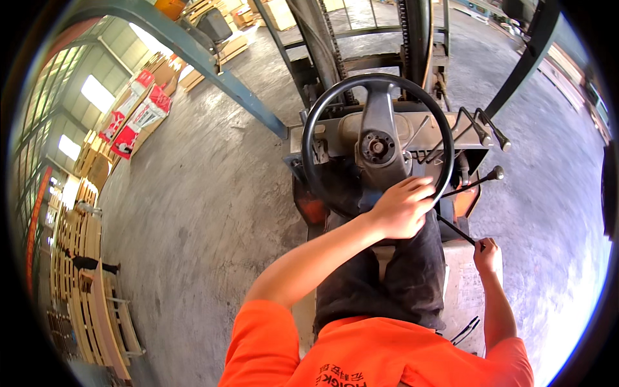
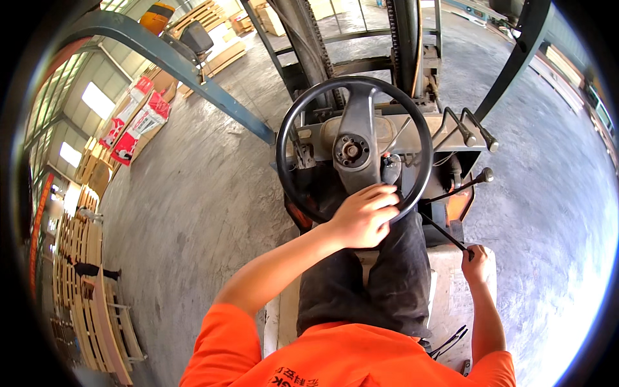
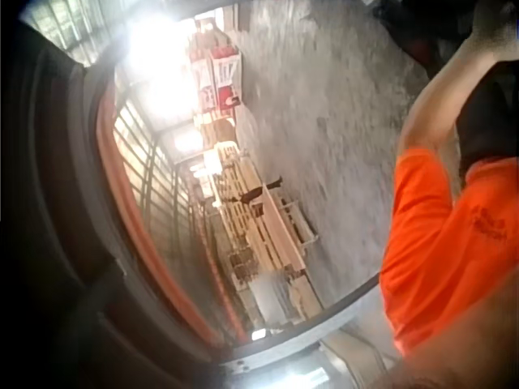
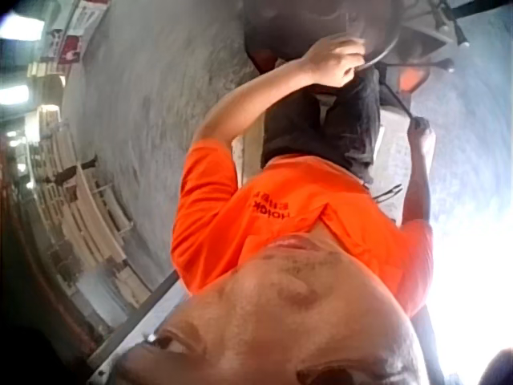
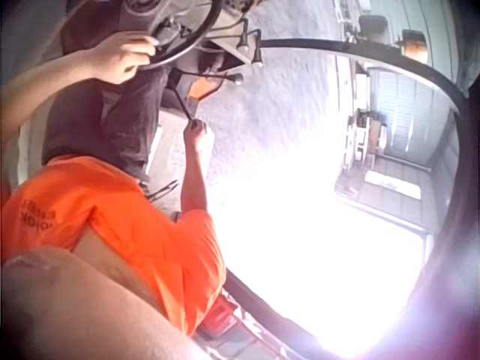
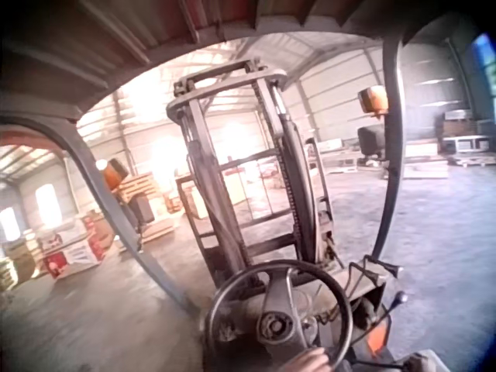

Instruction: The person operates a forklift by turning the steering wheel and adjusting the hydraulic and directional control levers while driving through a factory floor surrounded by wood panel stacks.

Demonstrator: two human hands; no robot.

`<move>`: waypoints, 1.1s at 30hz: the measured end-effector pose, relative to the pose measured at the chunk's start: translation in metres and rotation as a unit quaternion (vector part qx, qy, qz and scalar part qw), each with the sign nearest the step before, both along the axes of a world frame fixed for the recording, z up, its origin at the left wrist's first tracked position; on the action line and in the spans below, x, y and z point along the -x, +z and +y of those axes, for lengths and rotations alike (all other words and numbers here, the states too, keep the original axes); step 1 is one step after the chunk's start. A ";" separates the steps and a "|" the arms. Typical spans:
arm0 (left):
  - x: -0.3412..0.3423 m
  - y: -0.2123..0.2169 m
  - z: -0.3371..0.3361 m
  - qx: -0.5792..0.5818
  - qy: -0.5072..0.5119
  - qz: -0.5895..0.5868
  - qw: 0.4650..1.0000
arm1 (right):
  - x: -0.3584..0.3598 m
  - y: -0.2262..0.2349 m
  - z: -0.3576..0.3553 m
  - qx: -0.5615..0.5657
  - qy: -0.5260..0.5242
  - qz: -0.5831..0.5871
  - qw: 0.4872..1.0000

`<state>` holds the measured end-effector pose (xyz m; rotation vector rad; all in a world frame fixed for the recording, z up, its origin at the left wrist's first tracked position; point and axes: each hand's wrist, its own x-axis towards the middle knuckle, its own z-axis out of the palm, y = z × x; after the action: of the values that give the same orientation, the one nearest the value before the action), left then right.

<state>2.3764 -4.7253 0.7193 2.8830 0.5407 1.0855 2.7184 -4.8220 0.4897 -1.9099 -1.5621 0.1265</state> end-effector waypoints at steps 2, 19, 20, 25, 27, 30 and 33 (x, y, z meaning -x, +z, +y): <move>-0.029 0.011 0.016 -0.010 -0.017 0.007 1.000 | 0.006 0.005 0.024 -0.024 -0.037 -0.028 0.999; 0.118 -0.008 0.064 -0.058 0.297 -0.197 0.932 | -0.036 0.065 0.150 0.016 0.035 -0.044 0.998; 0.103 -0.022 0.028 0.023 0.280 -0.206 0.937 | -0.025 0.085 0.149 -0.066 0.057 -0.001 0.996; -0.028 -0.045 -0.009 0.042 0.050 -0.111 0.992 | 0.014 0.172 0.194 -0.040 0.013 0.142 0.989; -0.078 -0.043 0.031 -0.020 0.024 -0.108 0.994 | 0.027 0.189 0.208 0.028 -0.007 0.140 0.990; -0.121 0.019 0.116 -0.003 0.179 0.009 0.984 | -0.005 0.162 0.227 -0.084 -0.026 -0.019 0.996; -0.033 0.053 0.206 -0.030 0.371 -0.072 0.926 | 0.042 0.173 0.221 -0.063 -0.001 0.027 0.998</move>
<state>2.4092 -4.5195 0.7721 2.6370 1.6930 1.3626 2.6761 -4.6008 0.6631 -1.7948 -1.4968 0.0764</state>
